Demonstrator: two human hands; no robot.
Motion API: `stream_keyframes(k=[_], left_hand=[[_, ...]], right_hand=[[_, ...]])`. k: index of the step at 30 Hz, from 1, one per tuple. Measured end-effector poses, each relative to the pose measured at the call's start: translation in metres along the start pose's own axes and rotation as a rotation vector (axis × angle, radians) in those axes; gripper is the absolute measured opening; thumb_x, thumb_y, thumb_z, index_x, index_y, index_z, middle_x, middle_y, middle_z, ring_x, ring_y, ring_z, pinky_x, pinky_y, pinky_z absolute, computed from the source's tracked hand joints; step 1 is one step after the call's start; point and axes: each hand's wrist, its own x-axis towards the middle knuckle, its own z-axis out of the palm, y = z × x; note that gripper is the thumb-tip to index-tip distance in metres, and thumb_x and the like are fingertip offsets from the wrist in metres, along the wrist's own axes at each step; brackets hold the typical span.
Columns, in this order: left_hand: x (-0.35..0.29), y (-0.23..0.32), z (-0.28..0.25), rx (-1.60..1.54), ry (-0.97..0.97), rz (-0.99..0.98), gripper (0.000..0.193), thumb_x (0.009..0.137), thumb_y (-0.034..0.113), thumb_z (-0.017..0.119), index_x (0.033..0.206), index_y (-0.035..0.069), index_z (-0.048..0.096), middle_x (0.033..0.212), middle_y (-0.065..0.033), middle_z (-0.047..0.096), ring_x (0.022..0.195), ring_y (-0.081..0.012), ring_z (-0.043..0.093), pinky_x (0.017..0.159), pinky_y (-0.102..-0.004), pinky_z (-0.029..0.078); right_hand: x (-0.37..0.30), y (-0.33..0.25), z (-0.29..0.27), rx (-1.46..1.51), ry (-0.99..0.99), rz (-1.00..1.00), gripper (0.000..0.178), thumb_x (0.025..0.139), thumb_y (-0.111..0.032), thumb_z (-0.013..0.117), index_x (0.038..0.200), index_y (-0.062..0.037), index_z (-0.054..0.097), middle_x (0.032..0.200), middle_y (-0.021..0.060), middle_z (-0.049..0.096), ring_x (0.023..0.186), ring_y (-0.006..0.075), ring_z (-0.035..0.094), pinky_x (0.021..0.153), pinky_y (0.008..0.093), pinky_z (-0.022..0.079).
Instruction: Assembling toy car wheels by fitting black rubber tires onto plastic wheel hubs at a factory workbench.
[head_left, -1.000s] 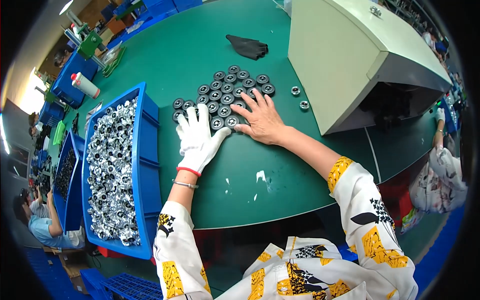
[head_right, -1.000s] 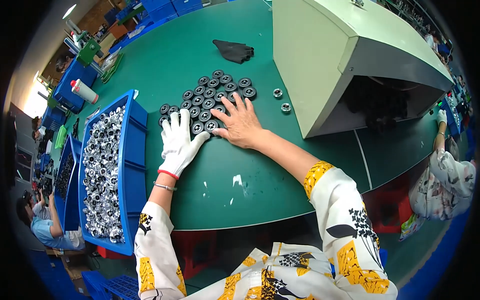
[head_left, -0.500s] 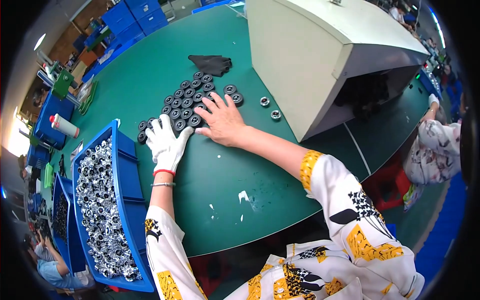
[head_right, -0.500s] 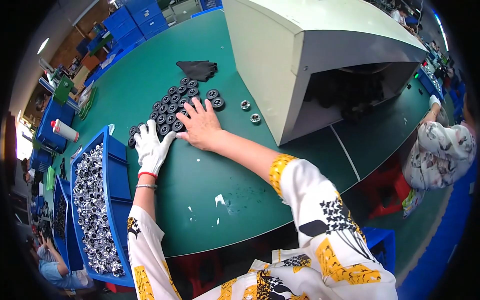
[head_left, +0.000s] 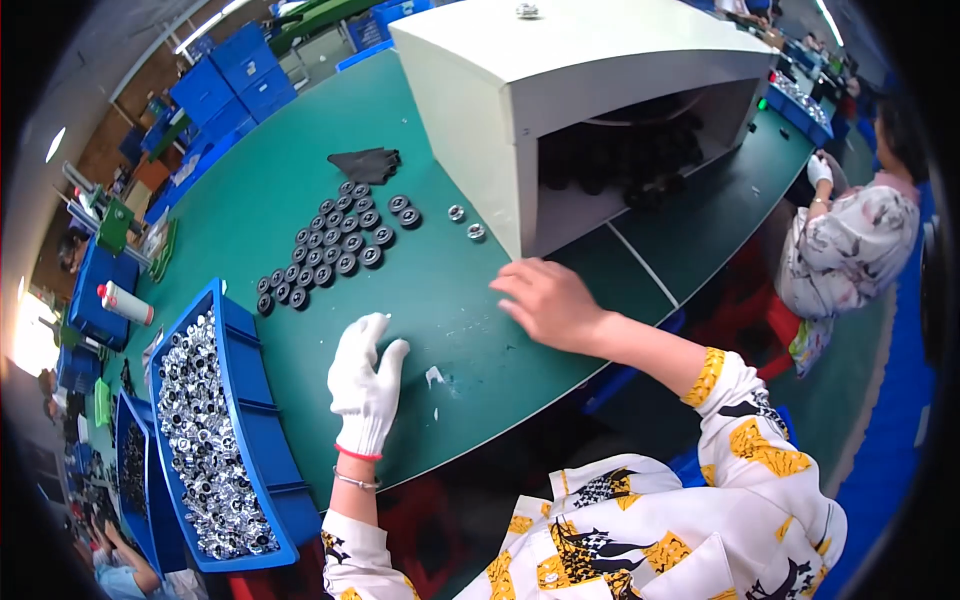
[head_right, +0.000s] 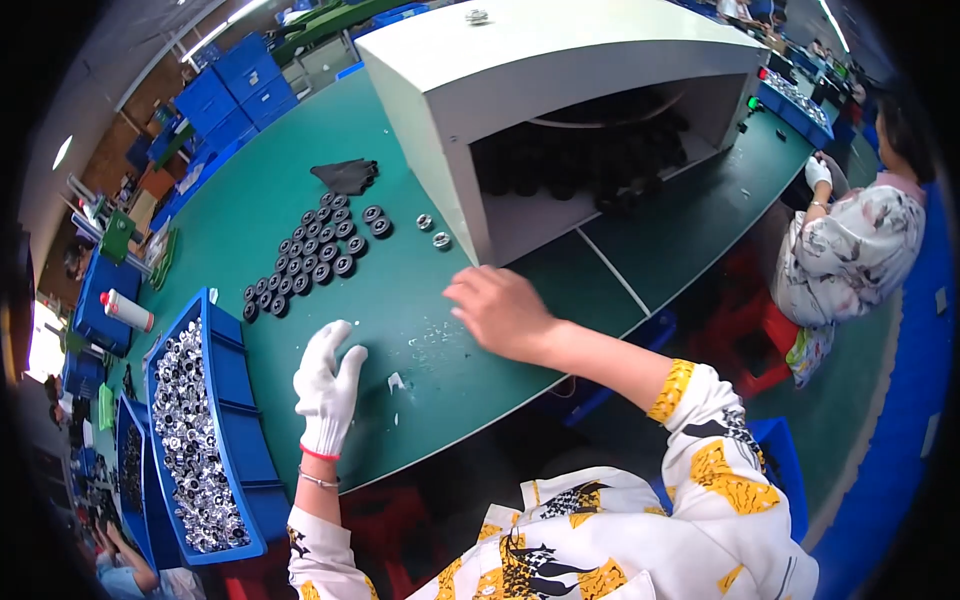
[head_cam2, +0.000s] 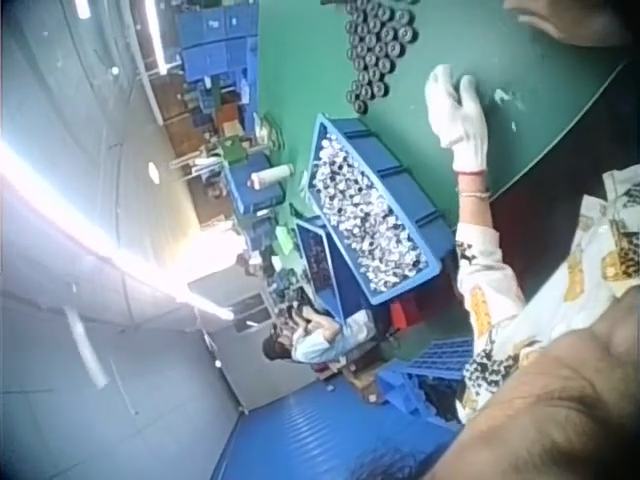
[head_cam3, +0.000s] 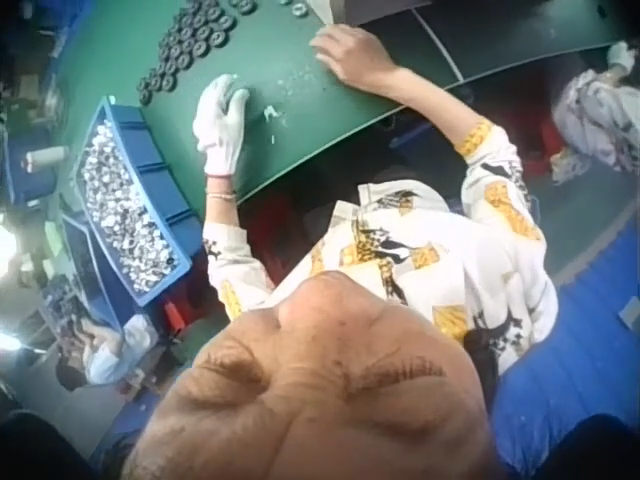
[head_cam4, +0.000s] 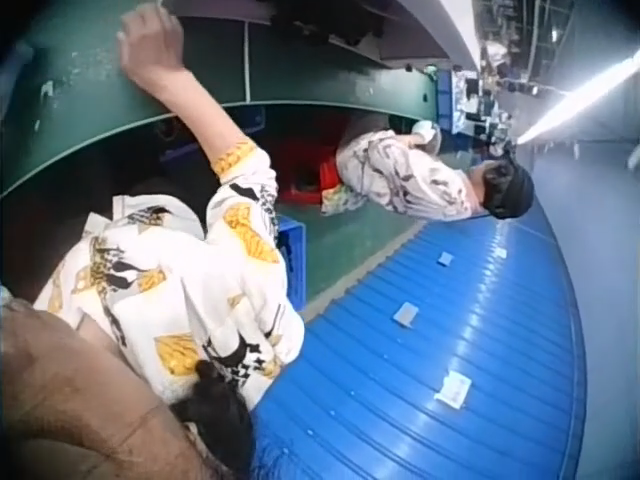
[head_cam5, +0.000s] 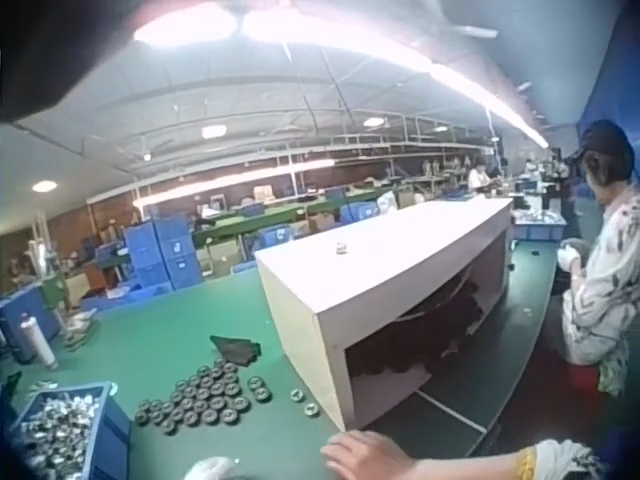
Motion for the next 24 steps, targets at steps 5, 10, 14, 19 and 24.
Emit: stream_keyframes(k=[5, 10, 14, 19, 24], left_hand=[[0.037, 0.028, 0.038, 0.033, 0.057, 0.233, 0.037, 0.079, 0.013, 0.069, 0.116, 0.011, 0.062, 0.117, -0.0111, 0.063, 0.082, -0.0217, 0.064, 0.073, -0.0289, 0.052], [0.100, 0.048, 0.090, 0.111, -0.053, 0.230, 0.041, 0.082, 0.014, 0.060, 0.122, 0.009, 0.054, 0.126, -0.0161, 0.053, 0.107, -0.0339, 0.055, 0.090, -0.0392, 0.047], [0.138, 0.053, 0.120, 0.219, -0.108, 0.308, 0.032, 0.079, 0.013, 0.058, 0.110, 0.005, 0.053, 0.106, -0.0143, 0.054, 0.098, -0.0366, 0.050, 0.084, -0.0431, 0.045], [0.146, 0.045, 0.137, 0.181, -0.241, 0.129, 0.026, 0.084, 0.019, 0.052, 0.105, 0.004, 0.058, 0.103, -0.0165, 0.058, 0.098, -0.0369, 0.052, 0.082, -0.0438, 0.045], [0.124, 0.062, 0.134, 0.148, -0.202, 0.230, 0.020, 0.083, 0.018, 0.055, 0.096, 0.005, 0.061, 0.094, -0.0156, 0.060, 0.091, -0.0337, 0.056, 0.078, -0.0417, 0.046]], right_hand=[[-0.036, 0.045, -0.038, 0.002, 0.105, 0.168, 0.021, 0.080, -0.012, 0.065, 0.099, -0.0059, 0.063, 0.101, 0.0087, 0.059, 0.091, 0.0280, 0.061, 0.077, 0.0369, 0.051], [-0.001, 0.097, -0.047, -0.261, 0.041, 0.187, 0.023, 0.078, -0.013, 0.060, 0.100, -0.0074, 0.064, 0.103, 0.0086, 0.059, 0.099, 0.0285, 0.055, 0.086, 0.0395, 0.044], [0.060, 0.128, -0.022, -0.443, -0.091, 0.066, 0.030, 0.074, -0.013, 0.058, 0.102, -0.0084, 0.065, 0.107, 0.0073, 0.059, 0.103, 0.0273, 0.052, 0.088, 0.0401, 0.040], [0.112, 0.170, 0.057, -0.543, 0.019, -0.024, 0.024, 0.079, -0.019, 0.054, 0.097, -0.0096, 0.067, 0.107, 0.0054, 0.061, 0.107, 0.0227, 0.051, 0.088, 0.0417, 0.040], [0.137, 0.191, 0.086, -0.385, 0.256, 0.028, 0.029, 0.081, -0.018, 0.052, 0.106, -0.0076, 0.063, 0.114, 0.0100, 0.060, 0.111, 0.0261, 0.051, 0.093, 0.0445, 0.039]])
